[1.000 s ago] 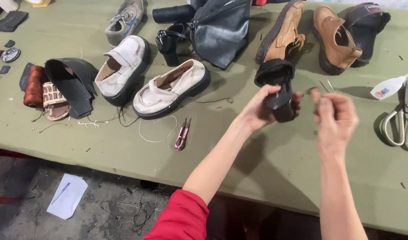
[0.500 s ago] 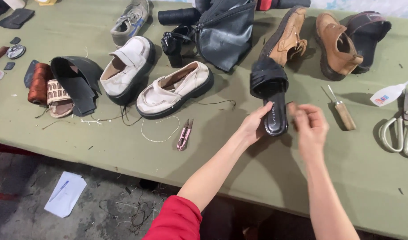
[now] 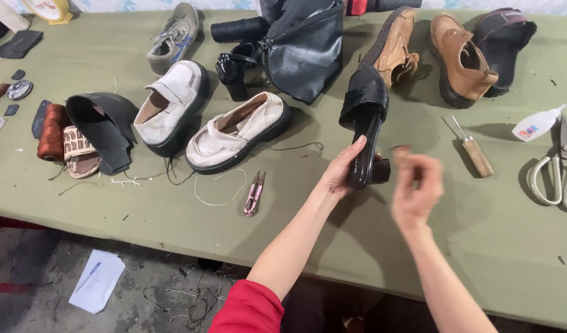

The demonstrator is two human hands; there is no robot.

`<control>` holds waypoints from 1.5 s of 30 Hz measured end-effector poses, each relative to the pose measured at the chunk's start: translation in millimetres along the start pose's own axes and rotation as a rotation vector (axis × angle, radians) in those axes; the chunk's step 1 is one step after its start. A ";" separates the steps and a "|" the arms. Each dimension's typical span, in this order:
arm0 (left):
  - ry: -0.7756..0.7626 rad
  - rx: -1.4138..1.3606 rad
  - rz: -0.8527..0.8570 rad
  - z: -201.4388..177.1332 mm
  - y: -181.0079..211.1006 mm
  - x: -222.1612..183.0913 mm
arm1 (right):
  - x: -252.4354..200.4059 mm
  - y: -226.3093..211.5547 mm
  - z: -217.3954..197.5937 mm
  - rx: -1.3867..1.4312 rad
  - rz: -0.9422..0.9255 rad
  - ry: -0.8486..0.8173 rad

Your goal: Repairing a black sandal by inspecting the heel and using a small tool for adjustments.

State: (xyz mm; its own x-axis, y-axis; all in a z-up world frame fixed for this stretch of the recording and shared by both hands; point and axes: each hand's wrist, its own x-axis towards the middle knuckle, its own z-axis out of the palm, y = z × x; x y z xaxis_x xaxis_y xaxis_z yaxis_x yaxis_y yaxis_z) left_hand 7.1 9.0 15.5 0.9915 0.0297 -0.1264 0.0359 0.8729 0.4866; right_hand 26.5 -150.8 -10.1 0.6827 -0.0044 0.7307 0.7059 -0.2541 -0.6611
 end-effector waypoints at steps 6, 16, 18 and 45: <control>-0.018 0.014 -0.008 -13.4 -3.8 8.2 | 5.3 5.7 3.4 -0.067 -0.035 -0.054; -0.072 0.036 -0.005 74.4 34.1 -60.7 | -7.5 -13.2 11.3 -0.100 -0.104 -0.011; -0.044 0.057 0.013 96.6 46.0 -76.5 | -6.3 -6.4 12.7 -0.115 -0.118 -0.035; -0.015 0.036 0.059 25.9 11.1 -18.2 | -12.8 -20.9 18.5 -0.112 -0.170 -0.071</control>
State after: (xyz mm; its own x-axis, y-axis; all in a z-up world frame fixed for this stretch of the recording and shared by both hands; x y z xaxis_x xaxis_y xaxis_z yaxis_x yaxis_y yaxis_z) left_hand -7.3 5.5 45.6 0.9938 0.0729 -0.0842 -0.0181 0.8519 0.5234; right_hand 6.6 -127.5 -8.8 0.5697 0.1149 0.8138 0.7896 -0.3513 -0.5032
